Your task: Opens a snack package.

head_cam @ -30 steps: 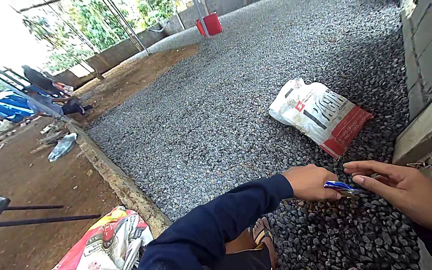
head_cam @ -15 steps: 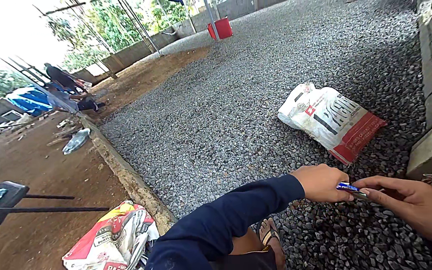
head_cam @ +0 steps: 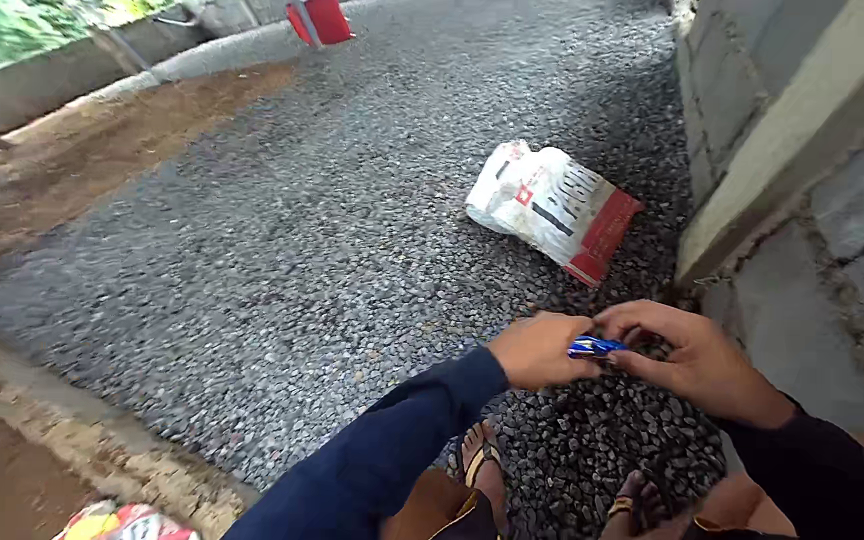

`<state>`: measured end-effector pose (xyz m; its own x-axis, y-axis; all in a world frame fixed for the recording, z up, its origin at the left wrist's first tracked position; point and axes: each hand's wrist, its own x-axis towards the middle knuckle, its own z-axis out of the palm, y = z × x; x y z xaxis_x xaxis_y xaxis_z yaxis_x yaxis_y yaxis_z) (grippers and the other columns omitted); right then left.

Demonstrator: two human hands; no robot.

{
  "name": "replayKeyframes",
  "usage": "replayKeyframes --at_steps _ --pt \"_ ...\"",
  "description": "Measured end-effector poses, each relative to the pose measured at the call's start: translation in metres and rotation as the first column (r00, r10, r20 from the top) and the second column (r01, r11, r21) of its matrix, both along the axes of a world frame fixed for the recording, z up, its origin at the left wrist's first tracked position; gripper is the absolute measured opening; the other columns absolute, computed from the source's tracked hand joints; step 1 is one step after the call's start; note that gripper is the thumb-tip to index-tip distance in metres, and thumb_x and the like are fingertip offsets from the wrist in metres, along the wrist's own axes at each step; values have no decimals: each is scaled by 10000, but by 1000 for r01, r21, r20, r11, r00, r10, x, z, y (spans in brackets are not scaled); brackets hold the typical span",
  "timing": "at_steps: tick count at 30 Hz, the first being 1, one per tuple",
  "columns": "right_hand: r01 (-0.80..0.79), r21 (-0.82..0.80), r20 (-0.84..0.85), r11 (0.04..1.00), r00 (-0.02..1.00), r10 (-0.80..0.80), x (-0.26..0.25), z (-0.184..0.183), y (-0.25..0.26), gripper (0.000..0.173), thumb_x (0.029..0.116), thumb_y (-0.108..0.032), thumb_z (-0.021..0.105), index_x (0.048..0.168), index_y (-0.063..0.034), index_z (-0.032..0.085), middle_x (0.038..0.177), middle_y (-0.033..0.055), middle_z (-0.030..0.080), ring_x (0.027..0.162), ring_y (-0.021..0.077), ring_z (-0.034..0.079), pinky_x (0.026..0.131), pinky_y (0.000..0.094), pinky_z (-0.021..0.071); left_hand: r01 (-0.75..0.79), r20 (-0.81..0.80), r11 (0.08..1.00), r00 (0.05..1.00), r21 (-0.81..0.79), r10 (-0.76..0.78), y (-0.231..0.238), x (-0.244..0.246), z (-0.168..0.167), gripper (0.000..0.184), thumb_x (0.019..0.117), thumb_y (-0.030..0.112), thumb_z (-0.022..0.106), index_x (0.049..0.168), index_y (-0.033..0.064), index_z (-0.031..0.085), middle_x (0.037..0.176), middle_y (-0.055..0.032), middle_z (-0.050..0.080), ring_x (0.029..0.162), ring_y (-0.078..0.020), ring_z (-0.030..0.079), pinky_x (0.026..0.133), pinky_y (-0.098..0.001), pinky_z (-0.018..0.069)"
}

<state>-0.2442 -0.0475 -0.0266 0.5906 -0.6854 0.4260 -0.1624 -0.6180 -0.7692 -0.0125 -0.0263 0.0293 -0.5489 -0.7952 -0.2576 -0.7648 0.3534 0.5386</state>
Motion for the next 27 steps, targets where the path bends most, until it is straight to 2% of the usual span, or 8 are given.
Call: replayKeyframes --at_steps 4,6,9,14,21,24,27 --pt "-1 -22 -56 1000 998 0 0 0 1 145 965 -197 678 1083 -132 731 1200 14 701 1138 115 658 922 315 593 10 -66 1000 998 -14 -11 -4 4 -15 464 955 352 719 1296 55 611 1148 -136 679 1059 -257 669 941 -491 548" --pt "4 -41 -73 999 997 -7 0 -2 2 133 979 -179 660 1077 -132 737 1202 11 699 1148 109 650 959 310 577 0 -88 1000 996 -4 -1 -4 6 -16 526 942 323 740 1365 58 573 1192 -136 675 1083 -241 669 967 -465 549" --pt "33 -70 -97 997 995 -40 2 -5 3 142 999 -212 648 1076 -160 755 1221 -1 690 1170 101 630 992 312 550 -30 -88 999 996 22 31 -4 8 -18 587 931 337 759 1419 102 533 1203 -107 675 1083 -212 672 965 -445 558" --pt "84 -91 -110 992 990 -93 5 -9 6 186 1005 -280 658 1142 -251 780 1257 -32 670 1144 88 624 963 307 557 -29 -59 1000 998 4 29 -4 9 -22 587 913 365 772 1393 111 548 1202 -88 674 1085 -195 671 957 -439 564" --pt "103 -130 -148 986 982 -122 8 -9 8 265 1012 -278 644 1260 -267 735 1283 -23 651 1126 90 628 950 312 566 -36 -69 999 997 -25 34 -2 9 -24 681 893 402 785 1452 143 495 1260 -62 660 1150 -164 654 1002 -427 549" --pt "103 -134 -153 986 981 -123 7 -7 7 280 1023 -251 620 1280 -289 725 1243 -20 660 1096 90 634 930 313 570 -39 -100 998 994 -44 34 -2 9 -24 718 881 383 801 1483 157 480 1296 -57 653 1177 -153 646 1021 -417 544" --pt "99 -162 -132 982 984 -121 6 -8 7 286 1031 -180 582 1260 -253 737 1158 -25 695 1095 87 643 928 291 568 -35 -106 998 994 -54 29 -2 10 -26 728 872 389 815 1478 166 479 1287 -58 655 1171 -159 648 1015 -428 548"
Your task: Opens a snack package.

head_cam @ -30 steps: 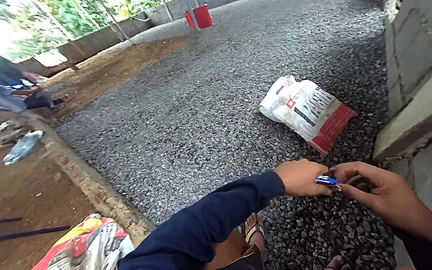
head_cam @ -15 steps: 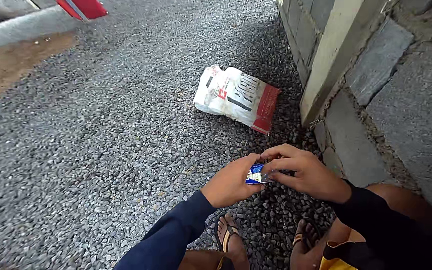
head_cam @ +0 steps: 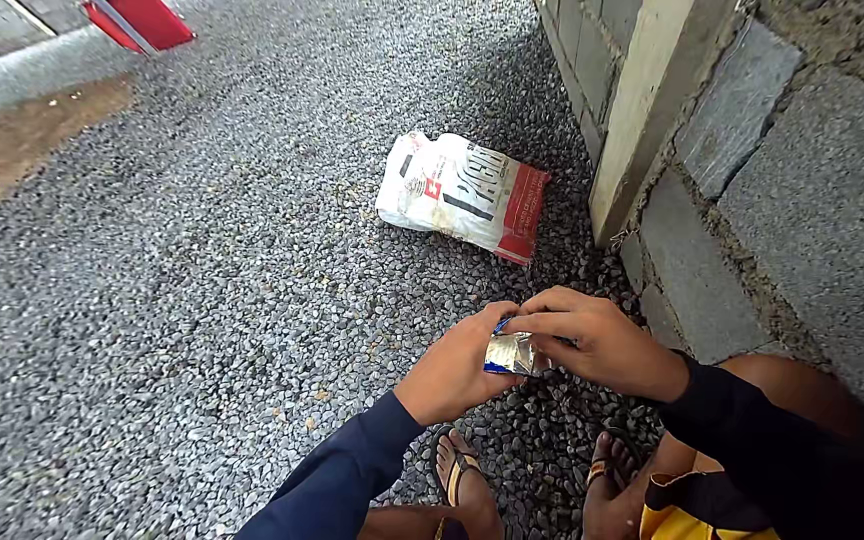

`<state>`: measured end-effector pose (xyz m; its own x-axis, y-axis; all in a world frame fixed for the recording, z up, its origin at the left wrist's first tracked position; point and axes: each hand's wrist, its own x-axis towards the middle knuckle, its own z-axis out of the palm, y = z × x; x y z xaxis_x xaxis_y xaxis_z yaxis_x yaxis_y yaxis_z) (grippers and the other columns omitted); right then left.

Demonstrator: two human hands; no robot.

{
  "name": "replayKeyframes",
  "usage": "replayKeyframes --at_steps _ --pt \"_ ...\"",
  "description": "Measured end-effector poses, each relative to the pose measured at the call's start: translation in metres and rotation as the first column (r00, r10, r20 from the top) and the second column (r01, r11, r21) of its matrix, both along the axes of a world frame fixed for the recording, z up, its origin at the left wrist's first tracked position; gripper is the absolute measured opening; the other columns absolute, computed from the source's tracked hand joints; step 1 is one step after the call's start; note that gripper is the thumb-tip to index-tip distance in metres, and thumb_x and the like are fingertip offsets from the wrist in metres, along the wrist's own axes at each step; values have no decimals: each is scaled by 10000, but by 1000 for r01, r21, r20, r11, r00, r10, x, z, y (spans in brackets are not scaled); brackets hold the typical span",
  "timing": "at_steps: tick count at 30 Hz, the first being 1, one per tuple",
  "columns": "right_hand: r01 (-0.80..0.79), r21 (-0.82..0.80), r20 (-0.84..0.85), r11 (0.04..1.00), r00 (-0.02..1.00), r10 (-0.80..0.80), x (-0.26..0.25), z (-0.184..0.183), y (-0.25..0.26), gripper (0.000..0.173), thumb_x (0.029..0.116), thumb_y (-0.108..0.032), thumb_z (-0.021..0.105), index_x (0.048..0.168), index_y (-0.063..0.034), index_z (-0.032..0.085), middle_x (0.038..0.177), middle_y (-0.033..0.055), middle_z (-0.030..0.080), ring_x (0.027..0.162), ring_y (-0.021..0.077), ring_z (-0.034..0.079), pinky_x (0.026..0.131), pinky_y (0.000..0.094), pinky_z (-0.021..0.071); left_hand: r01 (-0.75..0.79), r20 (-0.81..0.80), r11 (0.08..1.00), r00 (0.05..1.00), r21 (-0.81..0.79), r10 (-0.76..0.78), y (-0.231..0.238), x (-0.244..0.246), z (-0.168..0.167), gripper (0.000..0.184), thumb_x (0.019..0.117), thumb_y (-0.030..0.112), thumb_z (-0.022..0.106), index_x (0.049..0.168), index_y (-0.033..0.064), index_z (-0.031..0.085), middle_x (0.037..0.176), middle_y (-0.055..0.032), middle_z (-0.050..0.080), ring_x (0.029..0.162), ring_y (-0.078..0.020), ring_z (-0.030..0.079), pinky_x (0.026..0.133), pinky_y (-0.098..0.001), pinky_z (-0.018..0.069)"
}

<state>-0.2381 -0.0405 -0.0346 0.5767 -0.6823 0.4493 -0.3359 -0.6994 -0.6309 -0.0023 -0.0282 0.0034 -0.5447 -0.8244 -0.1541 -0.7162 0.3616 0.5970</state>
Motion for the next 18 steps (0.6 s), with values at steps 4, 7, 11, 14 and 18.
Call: replayKeyframes --at_steps 4,7,11,14,18 --pt "-15 -42 38 999 999 17 1 0 0 303 1023 -106 562 1244 -203 745 1150 -8 705 1093 86 654 928 276 575 -7 14 1000 1000 -30 8 0 2 -3 723 858 398 820 1468 173 504 1261 -64 667 1165 -194 648 1007 -457 542" --pt "-15 -53 55 998 998 18 2 0 0 301 1019 -90 564 1239 -188 746 1154 4 704 1087 88 659 925 272 579 0 5 998 1000 -67 0 -1 4 -4 686 848 391 826 1429 165 542 1236 -50 676 1147 -189 643 1004 -445 531" --pt "-11 -45 52 999 999 13 2 1 0 292 1023 -109 565 1236 -189 747 1144 3 701 1082 81 658 921 267 579 12 -4 997 1000 -78 -12 -3 8 -4 645 858 388 820 1396 138 569 1251 -46 665 1173 -160 633 1027 -415 526" --pt "-10 -39 42 999 999 12 3 -1 1 252 1023 -161 601 1222 -197 751 1137 -9 702 1083 83 657 917 273 581 22 -10 997 1000 -74 -23 -3 9 -6 572 869 403 813 1322 117 614 1209 -50 671 1132 -146 648 1001 -394 543" --pt "-17 -30 27 999 999 18 3 -3 0 227 1003 -230 657 1206 -223 759 1157 -30 694 1110 88 635 938 289 564 15 3 999 1000 -44 -15 -2 8 -5 514 884 397 801 1283 116 638 1175 -48 681 1092 -139 661 972 -385 555"
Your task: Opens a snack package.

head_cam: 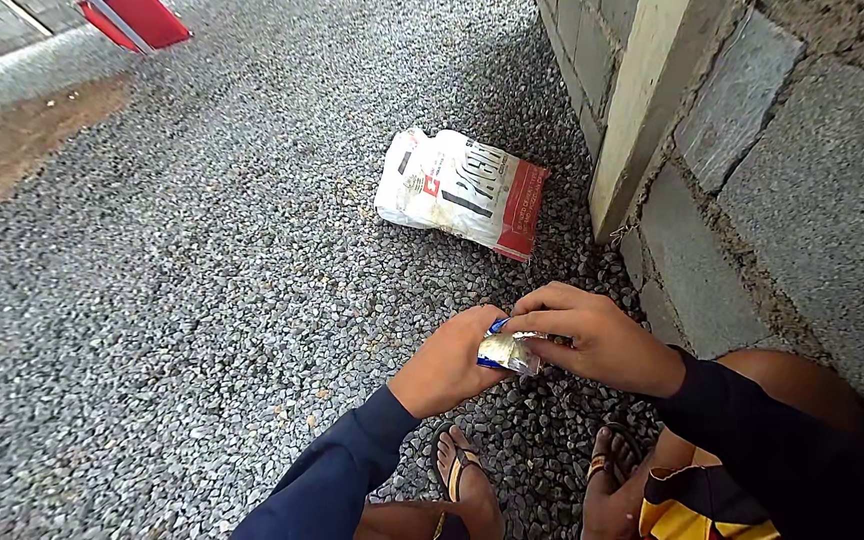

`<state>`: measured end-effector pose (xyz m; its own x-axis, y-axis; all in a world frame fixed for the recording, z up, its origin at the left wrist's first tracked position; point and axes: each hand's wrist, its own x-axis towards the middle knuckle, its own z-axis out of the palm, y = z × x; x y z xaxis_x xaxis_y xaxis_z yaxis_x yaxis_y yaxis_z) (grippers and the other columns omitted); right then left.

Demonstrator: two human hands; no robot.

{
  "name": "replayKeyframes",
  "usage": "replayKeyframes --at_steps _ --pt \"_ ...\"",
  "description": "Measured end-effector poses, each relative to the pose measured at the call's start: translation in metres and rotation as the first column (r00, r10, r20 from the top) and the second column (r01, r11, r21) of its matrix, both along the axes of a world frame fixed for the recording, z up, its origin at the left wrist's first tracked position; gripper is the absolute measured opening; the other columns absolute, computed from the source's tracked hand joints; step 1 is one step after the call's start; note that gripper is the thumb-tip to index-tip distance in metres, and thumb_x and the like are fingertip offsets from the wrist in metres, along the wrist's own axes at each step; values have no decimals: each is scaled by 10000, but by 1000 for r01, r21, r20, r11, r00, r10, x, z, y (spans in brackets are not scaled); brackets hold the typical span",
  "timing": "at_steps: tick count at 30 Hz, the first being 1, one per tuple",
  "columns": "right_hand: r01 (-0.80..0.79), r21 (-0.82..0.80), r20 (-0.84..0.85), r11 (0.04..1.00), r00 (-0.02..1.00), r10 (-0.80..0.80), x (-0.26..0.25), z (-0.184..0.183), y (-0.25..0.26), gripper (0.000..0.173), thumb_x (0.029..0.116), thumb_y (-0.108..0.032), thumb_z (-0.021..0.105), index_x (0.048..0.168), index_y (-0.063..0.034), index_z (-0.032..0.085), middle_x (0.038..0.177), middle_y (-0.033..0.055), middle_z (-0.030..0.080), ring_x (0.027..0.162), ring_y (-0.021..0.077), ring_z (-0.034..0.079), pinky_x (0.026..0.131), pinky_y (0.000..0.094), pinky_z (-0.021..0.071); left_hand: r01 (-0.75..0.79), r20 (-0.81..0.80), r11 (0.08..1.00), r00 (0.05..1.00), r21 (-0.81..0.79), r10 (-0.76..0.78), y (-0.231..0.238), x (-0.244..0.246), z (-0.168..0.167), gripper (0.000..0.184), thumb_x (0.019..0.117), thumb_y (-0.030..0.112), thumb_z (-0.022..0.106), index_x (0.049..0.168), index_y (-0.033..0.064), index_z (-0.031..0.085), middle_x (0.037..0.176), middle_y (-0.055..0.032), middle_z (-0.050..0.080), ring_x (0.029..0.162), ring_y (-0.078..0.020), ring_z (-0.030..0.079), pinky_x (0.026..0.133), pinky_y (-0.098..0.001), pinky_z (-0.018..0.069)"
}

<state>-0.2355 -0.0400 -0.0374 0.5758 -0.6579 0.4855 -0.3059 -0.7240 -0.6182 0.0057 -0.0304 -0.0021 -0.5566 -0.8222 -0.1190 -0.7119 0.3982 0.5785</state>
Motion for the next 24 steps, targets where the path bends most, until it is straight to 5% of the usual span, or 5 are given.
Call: replayKeyframes --at_steps 9,24 --pt "-41 -2 -79 999 996 40 4 -1 3 240 979 -347 695 1193 -262 761 1290 2 640 1142 132 607 909 310 562 -19 23 998 1000 54 18 1 -4 1 520 888 388 791 1281 103 602 1108 -56 694 1022 -158 680 911 -402 573" --pt "-6 -97 -81 995 997 -1 5 -2 1 204 1022 -290 620 1107 -193 778 1358 15 626 1251 173 567 1009 343 522 -23 16 997 1000 80 21 3 -2 5 445 956 395 724 1289 117 628 1110 -54 689 1007 -133 673 902 -369 566"
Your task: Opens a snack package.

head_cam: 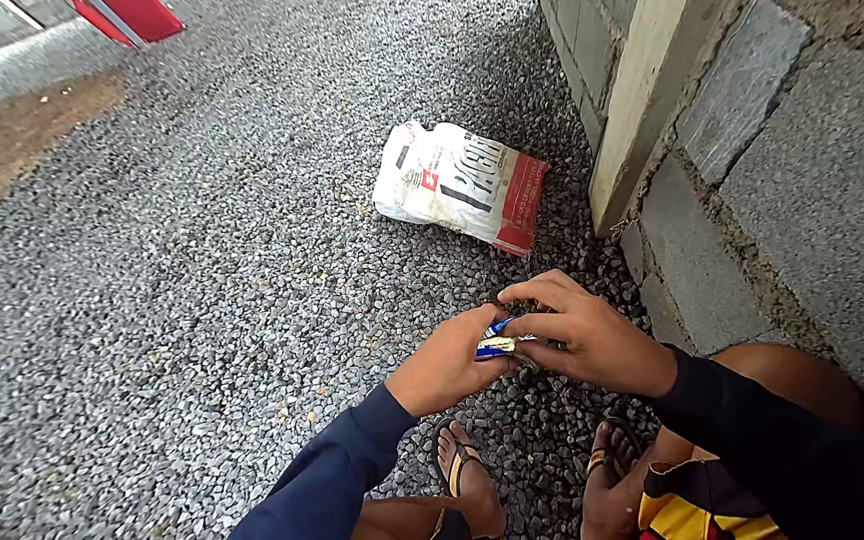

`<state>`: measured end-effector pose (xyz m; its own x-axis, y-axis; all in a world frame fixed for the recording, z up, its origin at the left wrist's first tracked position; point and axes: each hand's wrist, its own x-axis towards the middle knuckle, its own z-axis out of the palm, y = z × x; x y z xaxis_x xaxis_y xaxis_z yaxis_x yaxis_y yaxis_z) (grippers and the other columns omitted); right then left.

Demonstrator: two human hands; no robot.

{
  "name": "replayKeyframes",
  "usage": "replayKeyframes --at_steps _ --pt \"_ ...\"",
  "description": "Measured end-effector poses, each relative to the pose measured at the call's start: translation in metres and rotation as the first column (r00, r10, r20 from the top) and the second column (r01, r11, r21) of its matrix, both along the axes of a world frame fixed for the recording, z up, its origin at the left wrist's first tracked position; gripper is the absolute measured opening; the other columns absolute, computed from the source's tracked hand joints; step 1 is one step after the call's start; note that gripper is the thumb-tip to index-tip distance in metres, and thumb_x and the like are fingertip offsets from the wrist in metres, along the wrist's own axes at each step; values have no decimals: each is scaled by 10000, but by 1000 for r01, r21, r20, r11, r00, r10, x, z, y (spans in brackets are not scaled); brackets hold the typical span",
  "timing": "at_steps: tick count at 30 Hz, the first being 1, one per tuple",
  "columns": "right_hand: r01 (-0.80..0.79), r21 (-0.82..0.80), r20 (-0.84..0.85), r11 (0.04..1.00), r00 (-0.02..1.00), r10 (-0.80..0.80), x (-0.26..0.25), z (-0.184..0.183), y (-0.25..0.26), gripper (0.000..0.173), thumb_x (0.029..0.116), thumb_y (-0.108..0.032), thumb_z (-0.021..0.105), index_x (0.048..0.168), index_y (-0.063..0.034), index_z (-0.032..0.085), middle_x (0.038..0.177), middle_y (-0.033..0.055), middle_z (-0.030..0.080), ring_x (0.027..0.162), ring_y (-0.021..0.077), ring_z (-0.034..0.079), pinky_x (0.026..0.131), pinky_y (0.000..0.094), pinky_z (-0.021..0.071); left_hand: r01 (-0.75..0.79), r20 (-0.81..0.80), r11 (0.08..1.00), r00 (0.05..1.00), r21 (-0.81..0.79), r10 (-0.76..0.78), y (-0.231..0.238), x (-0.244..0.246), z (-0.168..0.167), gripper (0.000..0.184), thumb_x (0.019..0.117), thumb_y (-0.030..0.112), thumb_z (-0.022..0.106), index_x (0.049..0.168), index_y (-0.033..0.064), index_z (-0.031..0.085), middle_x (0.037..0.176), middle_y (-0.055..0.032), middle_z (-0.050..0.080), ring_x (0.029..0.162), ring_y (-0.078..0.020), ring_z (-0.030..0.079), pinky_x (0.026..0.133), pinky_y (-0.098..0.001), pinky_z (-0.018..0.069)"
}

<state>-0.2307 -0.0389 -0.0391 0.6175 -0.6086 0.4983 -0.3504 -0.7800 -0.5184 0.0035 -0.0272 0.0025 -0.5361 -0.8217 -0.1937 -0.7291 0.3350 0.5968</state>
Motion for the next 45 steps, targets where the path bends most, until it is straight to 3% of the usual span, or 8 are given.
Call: replayKeyframes --at_steps 9,14,19,25,28,35,45 --pt "1 17 -60 1000 998 0 2 -1 1 268 969 -396 687 1174 -237 753 1379 -10 612 1280 173 544 1027 372 510 27 28 999 999 -46 -25 0 2 -3 281 983 275 679 1206 104 670 1098 -58 687 1030 -154 668 920 -387 560" --pt "13 11 -40 1000 999 -12 2 -3 1 222 1016 -312 624 1145 -208 771 1345 -2 637 1291 174 546 1045 360 505 40 76 997 996 -62 -35 1 -1 -4 366 1007 398 650 1219 99 650 1087 -68 681 1021 -171 673 910 -404 565" --pt "52 -11 -60 999 997 -52 3 -4 1 200 1005 -286 612 1097 -187 759 1331 -12 640 1272 165 553 1025 357 511 25 111 998 994 -53 -19 1 -1 -2 361 1026 403 619 1230 106 644 1063 -67 696 992 -175 688 894 -421 573" --pt "102 -17 -160 995 982 -103 4 -5 3 317 1000 -469 600 1092 -203 745 1313 -33 652 1230 162 583 968 378 529 91 205 995 975 -33 -82 0 -4 1 248 1049 262 544 1134 54 648 992 -129 688 959 -280 693 845 -506 570" --pt "112 -22 -177 993 978 -114 5 -6 4 298 1022 -422 576 1075 -174 733 1275 -18 673 1218 175 599 963 384 538 99 258 995 962 -5 -94 1 -10 4 282 1072 294 517 1135 47 637 988 -141 682 957 -297 691 835 -515 565" --pt "81 -6 -174 997 982 -80 7 -5 6 281 1032 -381 564 1087 -158 727 1260 -11 674 1211 175 601 969 375 535 101 235 995 967 -5 -97 2 -9 3 306 1055 340 555 1089 49 643 937 -122 671 895 -272 683 798 -497 564" --pt "100 0 -149 995 984 -98 7 -5 6 289 1036 -394 558 1114 -172 726 1260 -22 677 1219 162 598 989 370 528 88 201 996 976 -24 -81 0 -7 3 288 1042 332 581 1103 60 654 981 -115 683 935 -258 688 831 -489 568"
